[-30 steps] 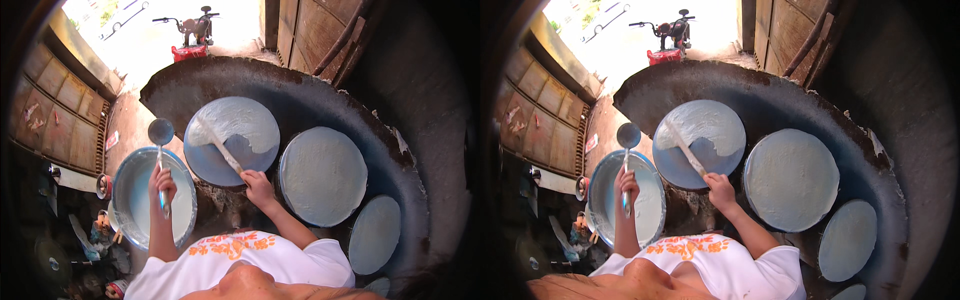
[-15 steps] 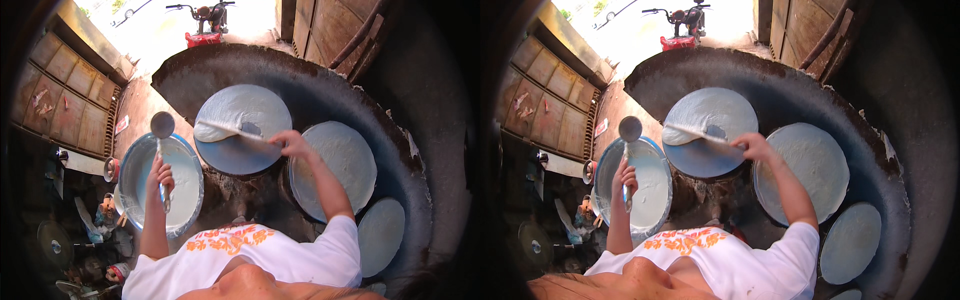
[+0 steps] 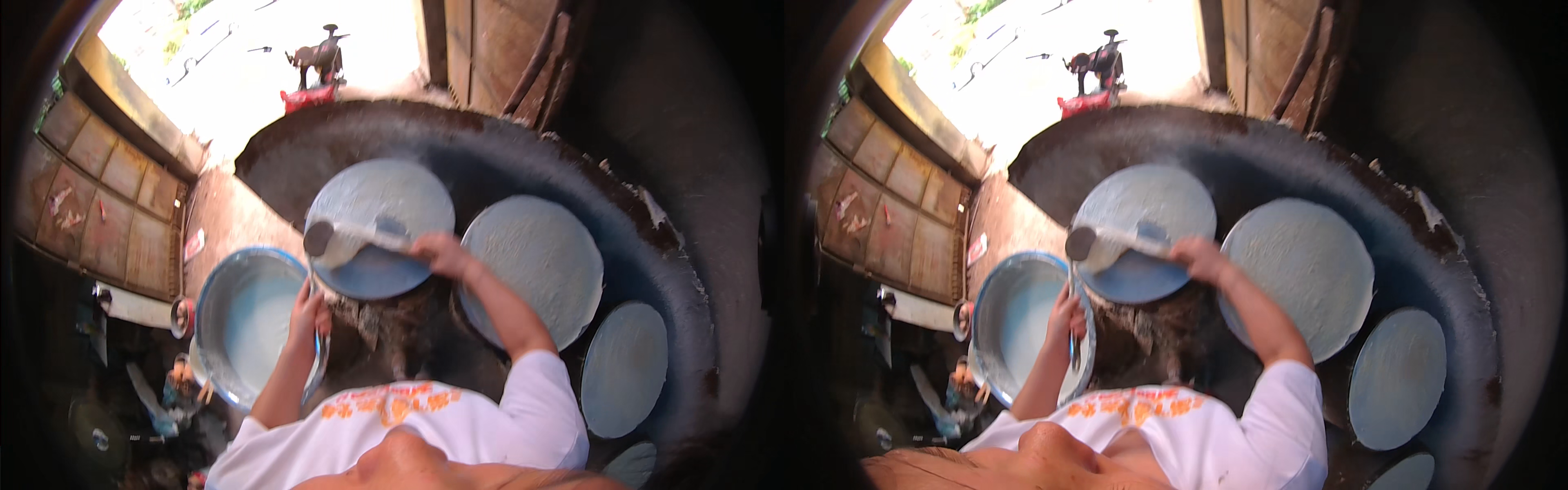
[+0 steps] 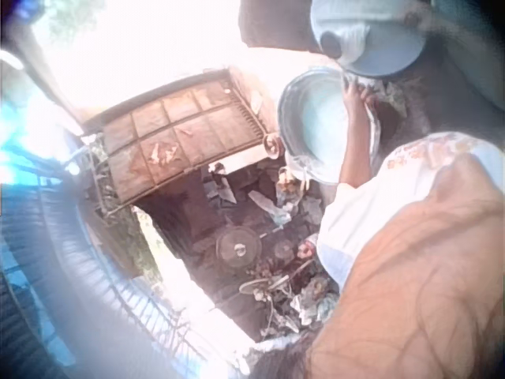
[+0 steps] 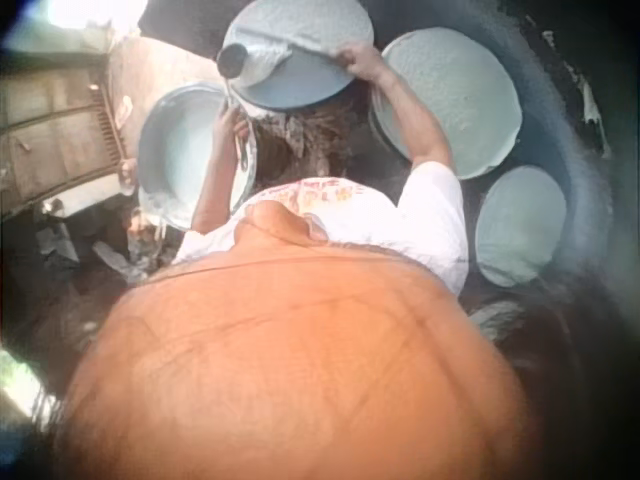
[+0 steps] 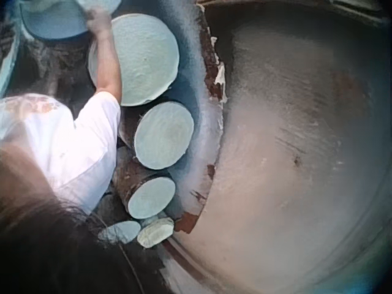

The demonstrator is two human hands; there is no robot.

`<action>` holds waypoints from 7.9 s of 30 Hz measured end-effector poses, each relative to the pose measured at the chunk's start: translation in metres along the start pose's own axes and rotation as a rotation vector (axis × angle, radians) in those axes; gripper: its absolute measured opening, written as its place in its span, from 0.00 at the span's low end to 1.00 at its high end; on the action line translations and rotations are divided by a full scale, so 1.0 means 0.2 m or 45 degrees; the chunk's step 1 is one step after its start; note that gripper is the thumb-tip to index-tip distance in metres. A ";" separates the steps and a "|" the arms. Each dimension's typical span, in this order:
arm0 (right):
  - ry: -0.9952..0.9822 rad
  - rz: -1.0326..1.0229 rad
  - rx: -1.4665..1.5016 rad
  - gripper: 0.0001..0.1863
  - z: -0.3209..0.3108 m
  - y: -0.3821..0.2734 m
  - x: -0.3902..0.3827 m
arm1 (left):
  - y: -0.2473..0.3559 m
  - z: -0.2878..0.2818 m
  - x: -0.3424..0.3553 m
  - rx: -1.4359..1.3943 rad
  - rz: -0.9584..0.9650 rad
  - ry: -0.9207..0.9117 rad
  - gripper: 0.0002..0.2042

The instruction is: The person spreads batter onto multiple circular griddles using a ladle and a stick, peels the cooked crepes off with a spatula, folds them by hand, and places one into a bag on a nearby scooter.

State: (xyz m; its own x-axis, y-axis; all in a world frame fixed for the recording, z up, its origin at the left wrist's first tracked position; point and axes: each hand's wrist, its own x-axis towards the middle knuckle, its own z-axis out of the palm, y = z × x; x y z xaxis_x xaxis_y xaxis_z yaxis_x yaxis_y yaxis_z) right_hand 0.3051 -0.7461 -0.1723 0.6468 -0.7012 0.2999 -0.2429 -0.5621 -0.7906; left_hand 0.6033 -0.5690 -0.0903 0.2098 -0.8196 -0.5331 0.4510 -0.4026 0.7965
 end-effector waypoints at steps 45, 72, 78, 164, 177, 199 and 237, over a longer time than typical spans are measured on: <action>1.217 1.187 1.245 0.21 1.58 -1.06 -0.54 | 0.47 -1.05 -0.21 -1.054 -0.616 -0.876 0.13; 1.133 0.986 -0.479 0.18 0.76 -0.58 -0.76 | 0.24 0.19 0.08 -0.823 -0.930 -1.128 0.15; 0.858 1.026 -0.700 0.17 0.62 -0.57 -0.45 | 0.32 0.26 0.25 -1.004 -1.106 -0.901 0.14; 2.292 2.058 -0.403 0.26 2.77 -4.01 -3.53 | -2.17 -0.33 -3.56 1.801 -0.530 -3.153 0.17; 3.272 -0.157 0.833 0.23 2.36 -3.39 -3.20 | -1.87 -0.46 -3.28 0.936 2.039 -2.987 0.38; 2.933 1.119 0.234 0.20 2.45 -3.28 -3.03 | -1.95 -0.35 -3.01 0.887 -1.229 -2.168 0.18; 2.246 0.153 -0.598 0.10 2.31 -3.68 -2.76 | -1.16 -0.16 -3.43 -0.186 -0.401 -4.039 0.12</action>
State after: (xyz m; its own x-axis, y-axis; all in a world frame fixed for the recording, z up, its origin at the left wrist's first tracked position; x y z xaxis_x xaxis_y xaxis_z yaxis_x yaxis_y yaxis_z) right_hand 0.4603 0.2576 -0.0033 -0.7412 -0.1577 0.6525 -0.5855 -0.3238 -0.7432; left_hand 0.3828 0.0994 0.0815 -0.1303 0.7930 0.5952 0.2866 -0.5445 0.7882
